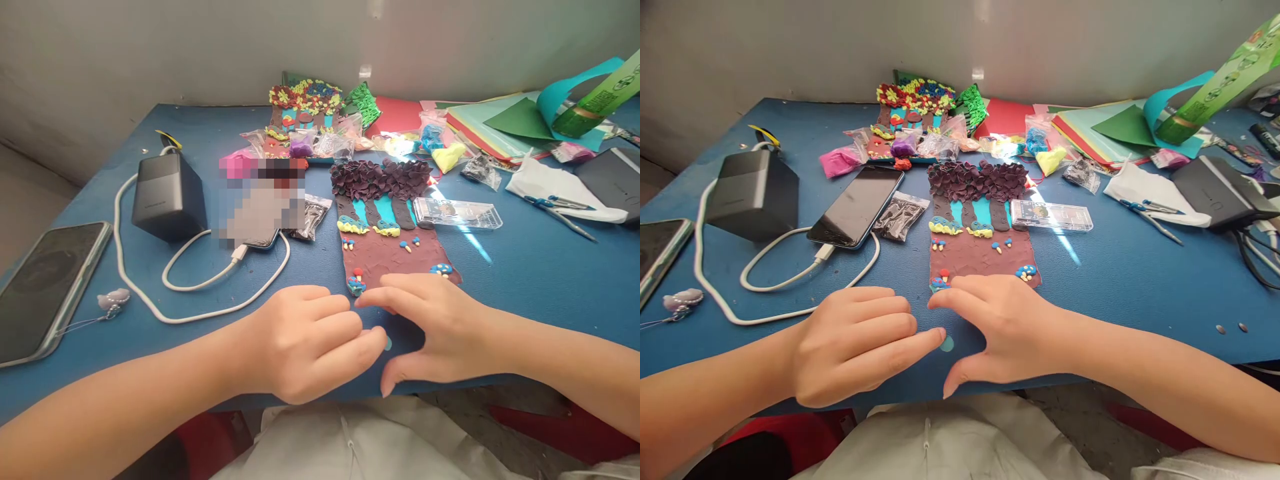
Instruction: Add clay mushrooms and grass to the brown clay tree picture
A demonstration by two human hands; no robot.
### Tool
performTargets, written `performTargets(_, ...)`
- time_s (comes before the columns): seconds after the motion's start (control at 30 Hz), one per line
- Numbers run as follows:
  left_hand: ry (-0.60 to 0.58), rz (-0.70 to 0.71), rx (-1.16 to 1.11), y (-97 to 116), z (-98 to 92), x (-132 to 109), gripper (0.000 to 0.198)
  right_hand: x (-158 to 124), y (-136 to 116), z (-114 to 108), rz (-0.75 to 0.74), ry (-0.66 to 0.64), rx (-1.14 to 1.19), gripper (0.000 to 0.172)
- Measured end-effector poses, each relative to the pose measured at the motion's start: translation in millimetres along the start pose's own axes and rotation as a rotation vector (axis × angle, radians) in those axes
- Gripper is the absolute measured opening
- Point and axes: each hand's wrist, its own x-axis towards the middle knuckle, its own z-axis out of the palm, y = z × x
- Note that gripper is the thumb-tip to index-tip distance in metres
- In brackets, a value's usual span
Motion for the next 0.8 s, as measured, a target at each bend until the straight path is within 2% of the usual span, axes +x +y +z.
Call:
performTargets(0.07,0.002,-0.007,-0.001,-1,-2.0,0,0.022,2,-2,-8,0.048,-0.14,0.187,0.039)
performTargets(0.1,0.002,-0.008,-0.001,-2,-2.8,-1,0.021,3,-3,-12,0.07,-0.167,0.288,0.031)
performTargets(0.17,0.002,-0.007,0.002,-4,-3.4,-2,0.017,4,-3,-17,0.113,-0.147,0.409,0.02)
performTargets(0.3,0.006,-0.013,0.033,-5,-1.2,-4,0.018,6,0,-15,0.182,-0.102,0.463,0.003)
performTargets(0.47,-0.005,-0.009,0.06,-8,-0.1,-4,0.019,6,1,-9,0.214,-0.059,0.495,0.008)
performTargets(0.6,0.005,-0.021,0.081,-17,-6.1,-3,0.02,6,0,-6,0.28,0.09,0.385,0.008)
performTargets(0.7,-0.011,-0.002,0.074,-23,-10.4,-4,0.012,6,2,-3,0.335,0.191,0.257,0.007)
performTargets(0.8,-0.031,0.036,0.05,-22,-10.0,-2,0.013,7,5,1,0.357,0.177,0.234,0.007)
